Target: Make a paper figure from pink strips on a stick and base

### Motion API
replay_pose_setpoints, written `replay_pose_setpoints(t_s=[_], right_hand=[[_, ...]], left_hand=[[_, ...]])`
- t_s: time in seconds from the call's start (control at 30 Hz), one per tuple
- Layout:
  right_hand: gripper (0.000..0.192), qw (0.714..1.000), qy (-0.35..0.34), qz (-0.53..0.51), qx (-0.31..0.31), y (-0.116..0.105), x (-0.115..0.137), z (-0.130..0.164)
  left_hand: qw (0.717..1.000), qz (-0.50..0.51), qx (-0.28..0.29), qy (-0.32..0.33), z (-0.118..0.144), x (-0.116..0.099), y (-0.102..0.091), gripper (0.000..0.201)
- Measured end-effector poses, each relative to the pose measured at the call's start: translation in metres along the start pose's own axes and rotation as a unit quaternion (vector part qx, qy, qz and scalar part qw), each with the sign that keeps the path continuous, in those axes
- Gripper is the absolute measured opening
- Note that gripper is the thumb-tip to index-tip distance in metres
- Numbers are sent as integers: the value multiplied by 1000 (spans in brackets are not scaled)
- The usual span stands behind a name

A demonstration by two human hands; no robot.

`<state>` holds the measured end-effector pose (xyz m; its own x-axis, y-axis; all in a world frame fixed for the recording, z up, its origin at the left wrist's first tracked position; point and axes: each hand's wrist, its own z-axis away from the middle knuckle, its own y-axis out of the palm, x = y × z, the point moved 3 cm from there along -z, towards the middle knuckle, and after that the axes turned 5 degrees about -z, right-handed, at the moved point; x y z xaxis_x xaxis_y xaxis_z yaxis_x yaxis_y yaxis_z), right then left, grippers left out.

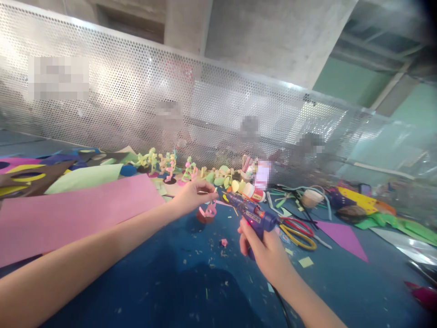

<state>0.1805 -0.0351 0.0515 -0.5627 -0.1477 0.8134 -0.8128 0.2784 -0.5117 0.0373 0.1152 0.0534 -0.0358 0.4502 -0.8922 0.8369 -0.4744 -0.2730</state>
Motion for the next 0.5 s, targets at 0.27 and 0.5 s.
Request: replay_pose_setpoints(t_s=[0.27,0.5], right_hand=[[44,1000,-16,-9,-4,0,3,0],[43,1000,-10,-18,-1,2,0,1]], left_hand=[[999,-39,4,10,0,-2,-1,21],[996,-64,48,26,2,2,2,22]])
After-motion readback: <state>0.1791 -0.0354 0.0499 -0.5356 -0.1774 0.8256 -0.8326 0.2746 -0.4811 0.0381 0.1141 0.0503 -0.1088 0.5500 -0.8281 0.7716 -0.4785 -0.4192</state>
